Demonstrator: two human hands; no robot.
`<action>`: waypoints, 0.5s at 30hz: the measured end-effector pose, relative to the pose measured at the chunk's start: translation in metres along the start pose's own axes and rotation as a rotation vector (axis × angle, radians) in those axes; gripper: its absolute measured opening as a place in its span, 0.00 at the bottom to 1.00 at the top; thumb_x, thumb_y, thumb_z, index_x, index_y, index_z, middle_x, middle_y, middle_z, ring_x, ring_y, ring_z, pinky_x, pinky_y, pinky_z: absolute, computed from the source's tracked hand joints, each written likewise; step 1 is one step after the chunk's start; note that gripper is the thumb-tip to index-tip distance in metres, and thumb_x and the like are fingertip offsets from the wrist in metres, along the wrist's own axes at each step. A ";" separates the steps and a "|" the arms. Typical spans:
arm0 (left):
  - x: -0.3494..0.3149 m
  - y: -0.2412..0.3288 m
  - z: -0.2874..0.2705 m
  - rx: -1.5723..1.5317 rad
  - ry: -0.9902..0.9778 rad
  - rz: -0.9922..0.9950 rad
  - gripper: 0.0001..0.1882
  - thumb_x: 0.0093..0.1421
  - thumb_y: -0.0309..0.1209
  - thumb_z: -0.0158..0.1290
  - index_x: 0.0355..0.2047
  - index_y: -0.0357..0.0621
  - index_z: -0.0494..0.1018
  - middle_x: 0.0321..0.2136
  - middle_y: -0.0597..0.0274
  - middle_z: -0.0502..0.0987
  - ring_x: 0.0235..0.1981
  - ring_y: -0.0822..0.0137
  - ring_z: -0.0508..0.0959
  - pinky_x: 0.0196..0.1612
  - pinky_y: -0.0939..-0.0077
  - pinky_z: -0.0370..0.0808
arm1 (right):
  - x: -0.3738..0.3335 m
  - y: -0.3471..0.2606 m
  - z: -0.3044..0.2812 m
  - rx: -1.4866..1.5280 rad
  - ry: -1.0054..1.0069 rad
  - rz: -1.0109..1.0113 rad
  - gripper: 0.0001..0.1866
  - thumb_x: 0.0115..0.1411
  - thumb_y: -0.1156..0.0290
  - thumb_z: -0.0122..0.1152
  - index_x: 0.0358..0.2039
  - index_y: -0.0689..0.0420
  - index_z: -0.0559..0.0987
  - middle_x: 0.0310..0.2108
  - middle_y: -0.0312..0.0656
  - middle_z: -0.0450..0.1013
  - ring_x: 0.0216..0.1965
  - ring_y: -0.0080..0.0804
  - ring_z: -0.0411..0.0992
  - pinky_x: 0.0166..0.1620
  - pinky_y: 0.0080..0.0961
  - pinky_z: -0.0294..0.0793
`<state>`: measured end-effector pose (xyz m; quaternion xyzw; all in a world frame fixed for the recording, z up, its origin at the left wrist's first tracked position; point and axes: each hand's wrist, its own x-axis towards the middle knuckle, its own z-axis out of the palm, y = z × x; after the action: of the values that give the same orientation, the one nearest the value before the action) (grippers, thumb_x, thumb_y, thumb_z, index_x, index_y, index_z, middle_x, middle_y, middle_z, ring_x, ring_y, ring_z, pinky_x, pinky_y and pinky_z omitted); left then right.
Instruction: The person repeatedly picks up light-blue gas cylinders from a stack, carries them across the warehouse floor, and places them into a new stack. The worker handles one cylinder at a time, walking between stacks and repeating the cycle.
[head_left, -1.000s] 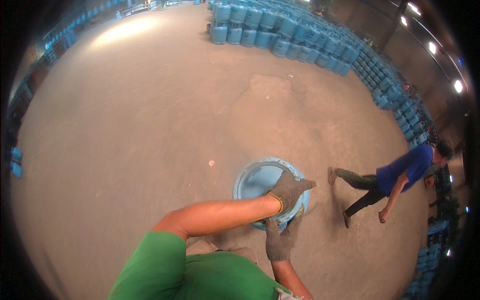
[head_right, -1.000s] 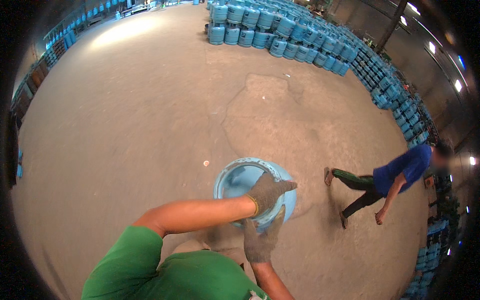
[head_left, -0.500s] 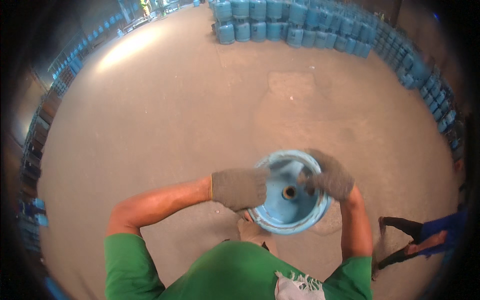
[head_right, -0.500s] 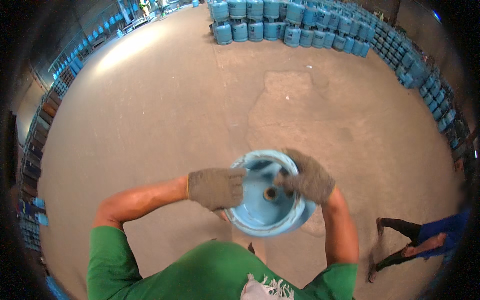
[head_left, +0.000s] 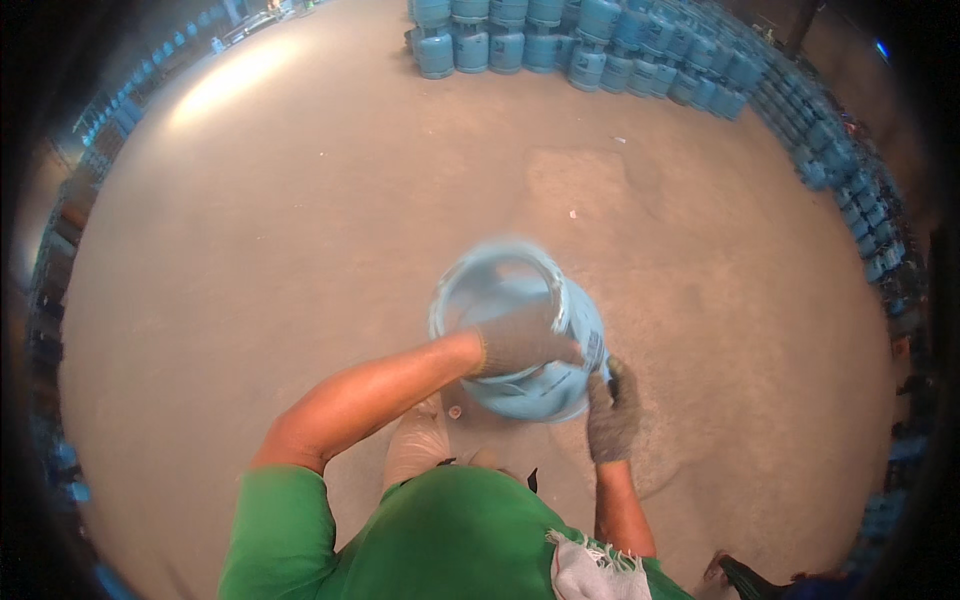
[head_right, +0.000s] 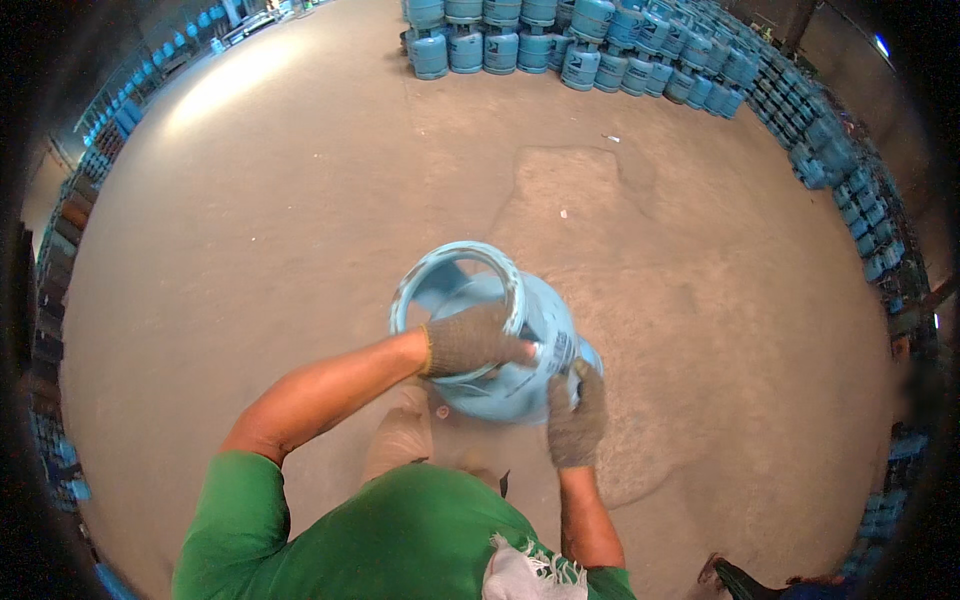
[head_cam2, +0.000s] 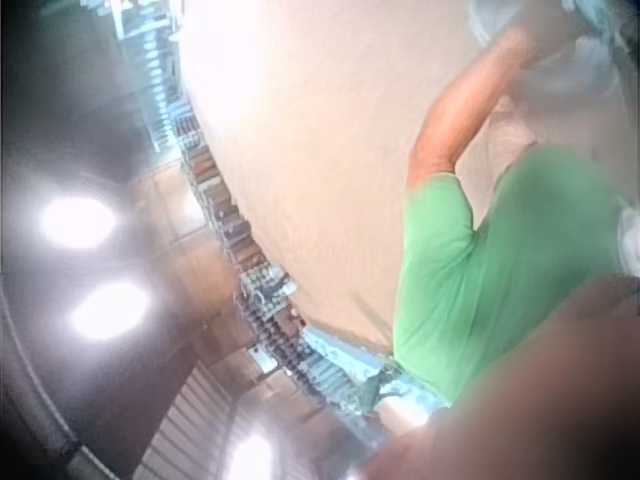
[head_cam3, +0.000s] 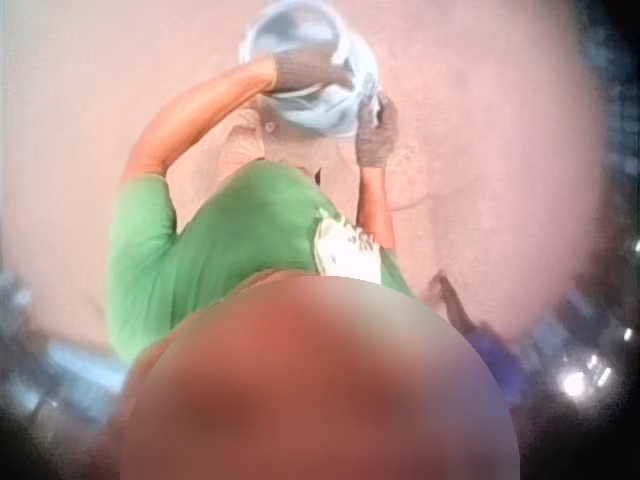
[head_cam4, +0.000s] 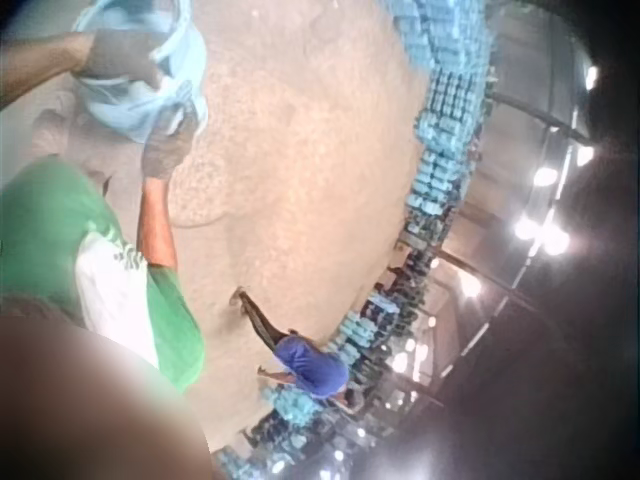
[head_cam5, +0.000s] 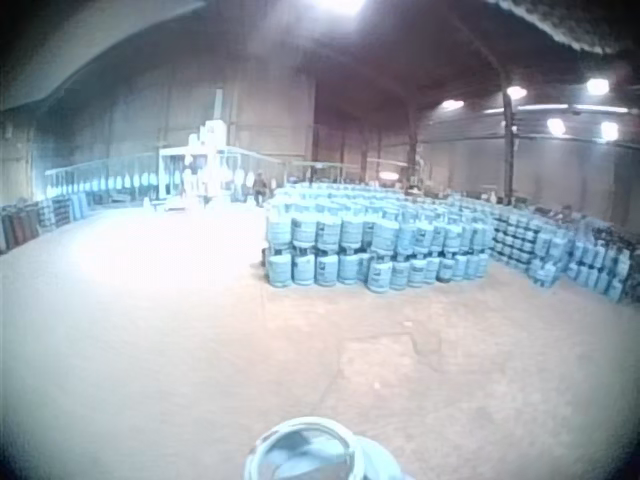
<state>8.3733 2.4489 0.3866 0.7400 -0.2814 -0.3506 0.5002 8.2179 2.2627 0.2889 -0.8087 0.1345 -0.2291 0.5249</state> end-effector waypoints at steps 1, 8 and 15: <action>0.014 0.006 -0.005 0.029 0.089 -0.097 0.22 0.66 0.45 0.66 0.46 0.35 0.81 0.36 0.48 0.83 0.35 0.63 0.82 0.38 0.63 0.78 | -0.012 -0.011 -0.005 -0.080 -0.020 -0.136 0.33 0.67 0.60 0.75 0.66 0.63 0.75 0.65 0.59 0.75 0.65 0.55 0.75 0.68 0.47 0.72; 0.114 0.074 -0.046 -0.980 0.510 -0.305 0.17 0.71 0.44 0.64 0.33 0.43 0.78 0.26 0.61 0.76 0.20 0.66 0.75 0.21 0.64 0.70 | 0.091 -0.109 0.033 -0.352 -0.027 -0.333 0.46 0.69 0.54 0.70 0.78 0.65 0.61 0.75 0.61 0.63 0.77 0.61 0.60 0.78 0.52 0.57; 0.090 -0.001 -0.140 0.523 0.523 0.596 0.21 0.62 0.51 0.68 0.41 0.46 0.81 0.36 0.54 0.81 0.43 0.49 0.81 0.54 0.43 0.75 | 0.278 -0.118 0.046 -0.450 -0.204 -0.011 0.31 0.64 0.62 0.58 0.68 0.56 0.77 0.61 0.59 0.79 0.63 0.55 0.78 0.67 0.47 0.74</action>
<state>8.5391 2.4560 0.3993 0.7917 -0.4249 0.0887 0.4298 8.4776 2.2201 0.4438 -0.9249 0.1239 -0.1132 0.3412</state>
